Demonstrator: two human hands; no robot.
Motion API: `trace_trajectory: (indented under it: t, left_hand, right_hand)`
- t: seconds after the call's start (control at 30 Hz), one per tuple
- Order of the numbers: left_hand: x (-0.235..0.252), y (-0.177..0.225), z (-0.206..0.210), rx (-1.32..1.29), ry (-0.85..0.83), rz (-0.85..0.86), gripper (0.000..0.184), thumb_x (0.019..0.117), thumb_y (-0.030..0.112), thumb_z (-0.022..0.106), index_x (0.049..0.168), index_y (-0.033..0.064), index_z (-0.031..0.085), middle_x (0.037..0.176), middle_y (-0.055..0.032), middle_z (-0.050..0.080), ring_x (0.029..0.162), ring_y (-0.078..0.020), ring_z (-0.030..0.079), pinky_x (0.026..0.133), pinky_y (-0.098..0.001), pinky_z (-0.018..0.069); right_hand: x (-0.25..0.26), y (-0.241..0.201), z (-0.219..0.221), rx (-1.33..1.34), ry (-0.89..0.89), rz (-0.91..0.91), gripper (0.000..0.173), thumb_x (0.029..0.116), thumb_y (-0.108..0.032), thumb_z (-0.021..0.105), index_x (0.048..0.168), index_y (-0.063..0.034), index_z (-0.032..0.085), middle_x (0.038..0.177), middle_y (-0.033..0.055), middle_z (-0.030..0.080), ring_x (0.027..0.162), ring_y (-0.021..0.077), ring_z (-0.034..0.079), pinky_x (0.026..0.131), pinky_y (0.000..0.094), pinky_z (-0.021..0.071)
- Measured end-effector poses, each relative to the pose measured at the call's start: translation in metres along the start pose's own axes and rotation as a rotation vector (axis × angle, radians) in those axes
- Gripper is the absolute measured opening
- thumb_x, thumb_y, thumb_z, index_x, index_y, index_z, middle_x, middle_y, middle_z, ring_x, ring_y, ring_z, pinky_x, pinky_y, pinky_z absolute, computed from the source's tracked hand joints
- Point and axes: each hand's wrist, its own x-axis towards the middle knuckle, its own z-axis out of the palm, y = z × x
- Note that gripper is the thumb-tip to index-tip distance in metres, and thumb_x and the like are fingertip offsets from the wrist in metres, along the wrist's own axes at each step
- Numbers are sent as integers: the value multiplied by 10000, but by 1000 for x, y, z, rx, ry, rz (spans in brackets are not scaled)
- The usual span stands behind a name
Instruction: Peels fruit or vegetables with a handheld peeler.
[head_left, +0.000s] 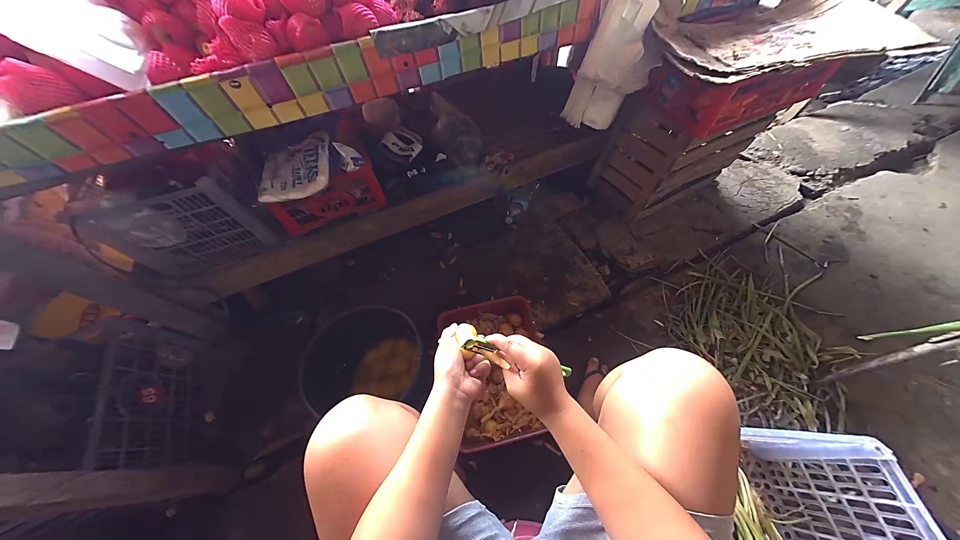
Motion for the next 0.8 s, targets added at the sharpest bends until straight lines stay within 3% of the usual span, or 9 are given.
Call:
trace_trajectory:
  t: [0.23,0.37,0.47,0.53,0.57,0.63,0.7,0.8]
  left_hand:
    - [3,-9,-1,120,43,122,390,1124,312,275,842,119,464,501,16,421,333,-41,347,314,-163,297]
    - [-3,-38,-3,399,-64,172,148,1106,195,322,1116,119,448,618,0,451,396,-59,352,351,-192,288]
    - [-2,-35,0,431,-63,192,164,1101,188,372,1223,127,463,752,-48,534,468,-91,437,398,-213,355]
    - [0,-22,-2,416,-63,203,224,1106,231,433,1292,123,496,919,-96,605,598,-130,557,486,-242,457]
    - [0,-17,-2,403,-75,217,204,1098,228,463,1269,127,507,935,-86,597,624,-127,577,503,-237,481]
    - [-2,-11,0,356,-51,227,152,1098,251,465,1202,148,504,824,-41,545,528,-93,507,450,-208,442]
    - [0,-9,0,305,-5,201,216,1123,346,381,1190,161,469,703,-9,470,450,-83,419,402,-207,388]
    - [2,-11,0,270,26,203,302,1140,375,268,1080,141,449,591,7,428,404,-75,391,379,-202,361]
  right_hand:
    - [3,1,2,80,-61,193,360,876,42,578,1178,-38,757,960,157,741,880,287,731,784,454,596]
    - [20,14,-3,105,-160,478,332,982,-102,558,1267,-65,724,1123,160,738,1059,274,704,954,459,540]
    - [21,25,-2,204,-70,528,300,973,-85,569,1216,-37,737,1076,142,743,994,182,695,932,351,540]
    - [20,24,-6,190,-31,483,297,964,-64,573,1206,-25,739,1054,148,744,966,192,701,904,361,551]
    - [19,22,-7,182,-16,458,296,960,-57,577,1206,-21,739,1051,154,744,962,199,706,899,366,556]
    - [16,19,-8,192,30,401,288,949,-46,590,1190,-14,743,1040,152,747,949,190,711,889,346,564]
    - [12,15,-8,215,32,348,289,941,-40,594,1187,-17,744,1044,144,749,958,184,715,895,340,571]
    - [5,5,-10,179,-40,263,289,958,-58,591,1199,-42,748,1028,134,751,969,216,725,894,384,581]
